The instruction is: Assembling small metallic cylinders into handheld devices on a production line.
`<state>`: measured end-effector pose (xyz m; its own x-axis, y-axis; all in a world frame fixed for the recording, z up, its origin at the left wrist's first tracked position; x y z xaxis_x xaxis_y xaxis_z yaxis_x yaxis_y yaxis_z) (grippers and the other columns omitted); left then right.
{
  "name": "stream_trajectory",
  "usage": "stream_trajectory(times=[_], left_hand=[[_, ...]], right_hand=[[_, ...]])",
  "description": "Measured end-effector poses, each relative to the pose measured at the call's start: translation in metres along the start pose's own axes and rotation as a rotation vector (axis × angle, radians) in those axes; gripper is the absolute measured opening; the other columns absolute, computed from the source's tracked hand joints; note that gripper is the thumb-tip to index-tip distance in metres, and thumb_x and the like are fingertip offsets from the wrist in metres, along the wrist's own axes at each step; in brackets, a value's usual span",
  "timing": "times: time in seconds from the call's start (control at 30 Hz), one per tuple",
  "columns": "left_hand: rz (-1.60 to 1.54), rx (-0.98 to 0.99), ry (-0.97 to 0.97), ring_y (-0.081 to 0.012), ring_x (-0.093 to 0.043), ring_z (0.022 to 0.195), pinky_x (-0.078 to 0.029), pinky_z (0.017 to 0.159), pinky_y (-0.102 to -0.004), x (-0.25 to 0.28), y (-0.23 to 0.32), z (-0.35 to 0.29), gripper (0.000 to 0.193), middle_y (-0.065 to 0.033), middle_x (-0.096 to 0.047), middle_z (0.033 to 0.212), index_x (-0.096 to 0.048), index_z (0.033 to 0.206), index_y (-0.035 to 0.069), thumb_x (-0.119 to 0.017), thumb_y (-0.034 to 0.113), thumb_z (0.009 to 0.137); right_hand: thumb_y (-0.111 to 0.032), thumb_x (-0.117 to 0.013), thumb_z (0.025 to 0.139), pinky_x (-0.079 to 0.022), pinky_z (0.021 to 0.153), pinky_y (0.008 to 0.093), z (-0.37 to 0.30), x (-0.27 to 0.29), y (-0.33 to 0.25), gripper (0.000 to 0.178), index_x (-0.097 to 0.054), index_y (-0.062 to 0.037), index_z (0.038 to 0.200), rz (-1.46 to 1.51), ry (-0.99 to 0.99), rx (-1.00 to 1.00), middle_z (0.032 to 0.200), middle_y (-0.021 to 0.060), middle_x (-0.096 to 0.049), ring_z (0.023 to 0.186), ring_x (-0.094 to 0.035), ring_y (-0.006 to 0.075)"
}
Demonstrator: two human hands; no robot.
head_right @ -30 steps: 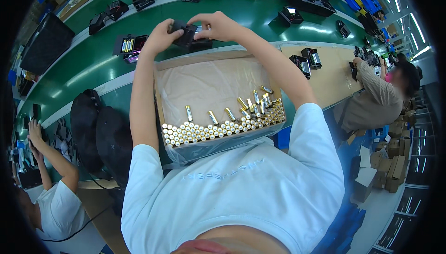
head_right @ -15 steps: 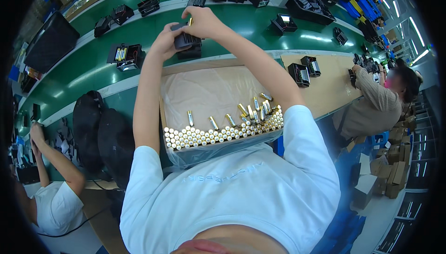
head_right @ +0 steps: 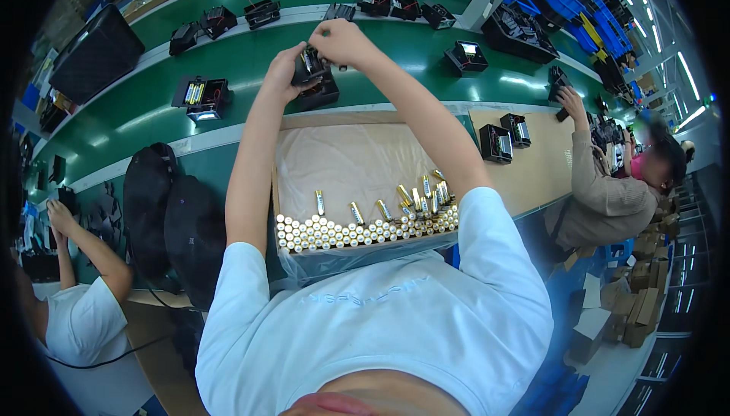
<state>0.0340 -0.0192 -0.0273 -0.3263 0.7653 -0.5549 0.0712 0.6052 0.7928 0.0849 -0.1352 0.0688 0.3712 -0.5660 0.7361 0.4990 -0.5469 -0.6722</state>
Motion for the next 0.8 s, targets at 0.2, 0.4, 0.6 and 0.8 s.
stream_trajectory(times=[0.2, 0.4, 0.6, 0.8], left_hand=[[0.117, -0.128, 0.165, -0.0326, -0.061, 0.092, -0.058, 0.069, -0.05, 0.017, -0.005, 0.006, 0.049, -0.0239, -0.052, 0.112, -0.035, 0.13, 0.0, -0.062, 0.007, 0.089], [0.011, -0.094, 0.131, -0.0348, -0.056, 0.102, -0.057, 0.077, -0.051, 0.006, -0.001, -0.006, 0.054, -0.0267, -0.044, 0.12, -0.029, 0.132, 0.003, -0.06, 0.002, 0.087], [-0.173, -0.059, 0.139, -0.0363, -0.053, 0.107, -0.055, 0.082, -0.0516, 0.013, -0.006, 0.003, 0.054, -0.0265, -0.043, 0.123, -0.031, 0.132, 0.004, -0.059, 0.0, 0.086], [-0.062, -0.119, 0.111, -0.0357, -0.052, 0.109, -0.056, 0.08, -0.0506, 0.008, 0.0, 0.0, 0.054, -0.0274, -0.042, 0.123, -0.029, 0.133, 0.004, -0.058, 0.007, 0.088]], right_hand=[[-0.018, -0.066, 0.085, -0.044, 0.051, 0.027, -0.008, 0.009, 0.002, 0.017, -0.068, -0.0047, 0.097, 0.286, -0.219, -0.097, 0.068, 0.0036, -0.063, 0.055, -0.055, 0.0128], [-0.02, -0.064, 0.088, -0.043, 0.051, 0.027, -0.017, -0.004, -0.02, 0.015, -0.069, -0.0058, 0.093, -0.084, 0.042, 0.459, 0.07, 0.0033, -0.065, 0.055, -0.055, 0.0121], [-0.023, -0.063, 0.09, -0.045, 0.056, 0.0271, -0.025, -0.031, -0.01, 0.019, -0.07, -0.0051, 0.092, -0.695, 0.253, 0.707, 0.078, 0.0039, -0.07, 0.06, -0.059, 0.0155], [-0.026, -0.058, 0.092, -0.047, 0.059, 0.0288, -0.021, -0.025, -0.018, 0.025, -0.07, -0.0037, 0.09, -0.34, 0.259, 0.657, 0.081, 0.0053, -0.072, 0.063, -0.06, 0.0213]])
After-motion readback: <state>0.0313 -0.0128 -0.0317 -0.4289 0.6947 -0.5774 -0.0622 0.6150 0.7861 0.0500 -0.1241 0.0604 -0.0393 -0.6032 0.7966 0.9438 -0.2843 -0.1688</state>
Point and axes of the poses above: each hand's wrist, its own z-axis towards the middle knuckle, its own x-axis out of the back of the hand, y = z × x, the point moved 5 cm from there along z, towards the middle knuckle
